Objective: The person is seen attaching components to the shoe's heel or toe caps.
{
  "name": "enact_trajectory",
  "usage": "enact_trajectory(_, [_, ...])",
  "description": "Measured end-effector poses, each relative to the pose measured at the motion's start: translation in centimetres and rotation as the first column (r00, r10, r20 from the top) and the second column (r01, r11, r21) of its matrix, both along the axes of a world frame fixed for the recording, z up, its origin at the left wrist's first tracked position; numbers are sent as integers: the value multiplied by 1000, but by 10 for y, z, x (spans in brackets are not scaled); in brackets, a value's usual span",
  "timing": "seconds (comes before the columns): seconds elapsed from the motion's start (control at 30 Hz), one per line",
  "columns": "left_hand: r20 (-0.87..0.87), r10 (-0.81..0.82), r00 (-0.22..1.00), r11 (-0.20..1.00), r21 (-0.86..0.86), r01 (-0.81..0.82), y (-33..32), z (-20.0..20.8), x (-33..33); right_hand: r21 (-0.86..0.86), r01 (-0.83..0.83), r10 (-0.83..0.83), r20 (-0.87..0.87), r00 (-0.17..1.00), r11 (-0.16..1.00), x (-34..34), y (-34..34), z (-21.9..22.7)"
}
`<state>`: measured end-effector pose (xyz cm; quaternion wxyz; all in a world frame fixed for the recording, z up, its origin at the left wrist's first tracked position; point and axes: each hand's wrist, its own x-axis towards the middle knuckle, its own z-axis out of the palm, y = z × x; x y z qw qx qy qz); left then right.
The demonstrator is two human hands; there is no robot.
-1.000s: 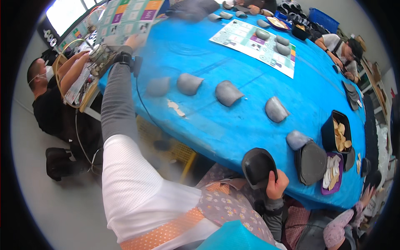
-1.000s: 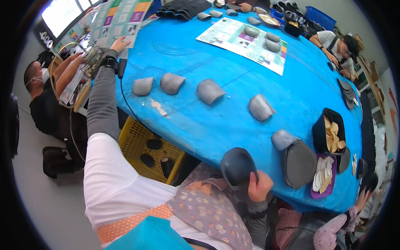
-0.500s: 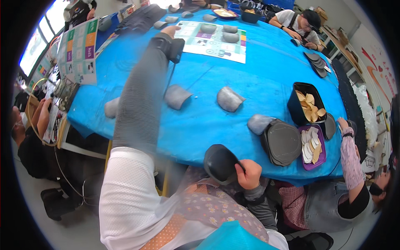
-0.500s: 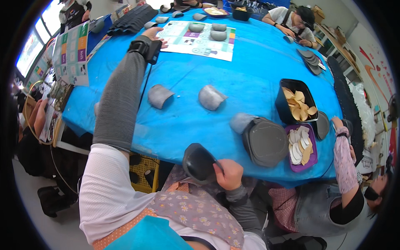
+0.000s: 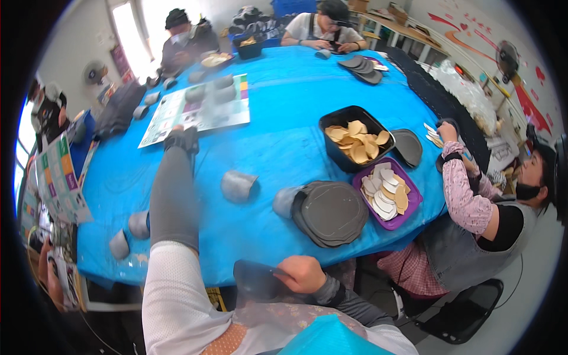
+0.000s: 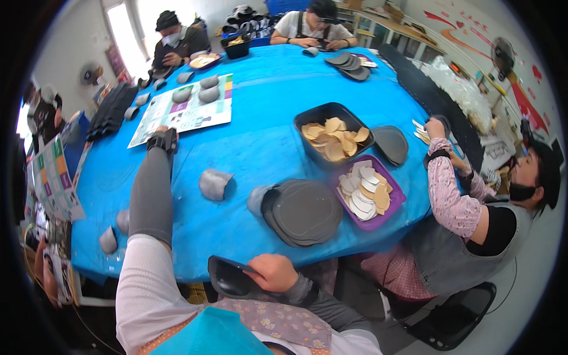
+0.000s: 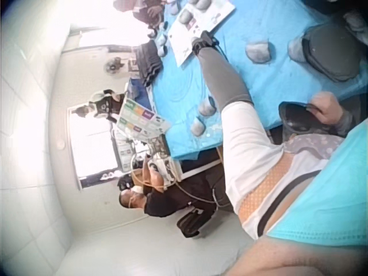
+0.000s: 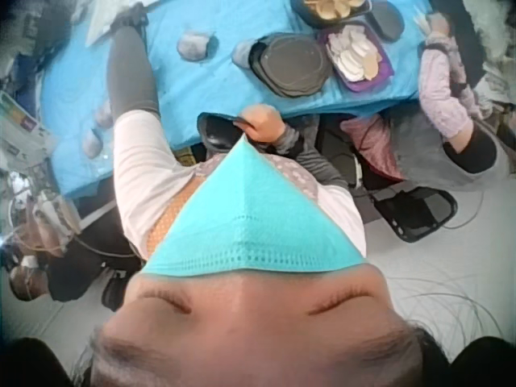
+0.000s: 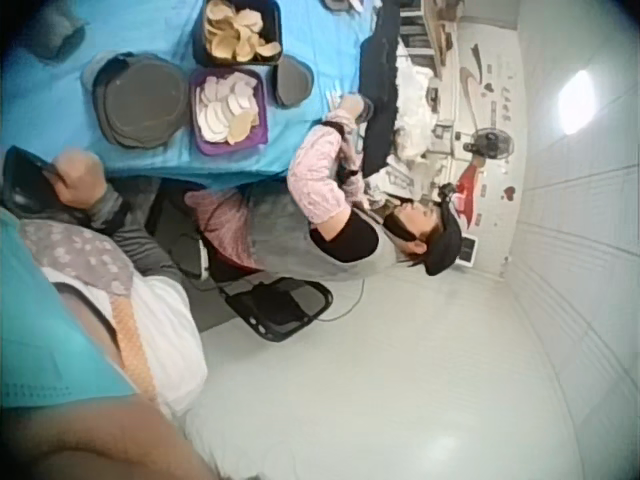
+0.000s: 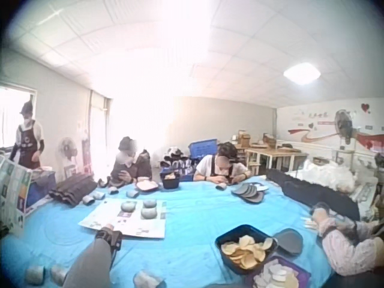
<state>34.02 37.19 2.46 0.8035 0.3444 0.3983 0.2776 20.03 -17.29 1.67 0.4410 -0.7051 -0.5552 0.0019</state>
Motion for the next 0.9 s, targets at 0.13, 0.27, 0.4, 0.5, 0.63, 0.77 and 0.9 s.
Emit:
enact_trajectory(0.13, [20, -20, 1000, 1000, 13, 20, 0, 6, 5, 10, -28, 28, 3, 1000, 1000, 3, -4, 0])
enact_trajectory(0.27, [31, -61, 998, 998, 21, 60, -11, 10, 19, 21, -31, 31, -16, 999, 999, 3, -6, -1])
enact_trajectory(0.4, [56, -95, 994, 995, 4, 95, -34, 11, 35, 27, -48, 48, -20, 999, 998, 3, -5, 0])
enact_trajectory(0.5, [73, -122, 990, 992, -15, 124, -57, 15, 58, 9, -54, 54, -8, 998, 998, 4, -4, 2])
enact_trajectory(0.63, [77, -144, 987, 987, -66, 149, -96, 16, 93, -6, -39, 39, -6, 999, 999, 5, -4, 3])
enact_trajectory(0.77, [54, -162, 985, 975, -145, 168, -142, 12, 133, -4, 8, -8, 3, 1000, 1000, 3, -3, 3])
enact_trajectory(0.9, [22, -201, 979, 952, -230, 201, -195, 4, 165, 1, -4, 4, 24, 1000, 1000, 4, -3, 2])
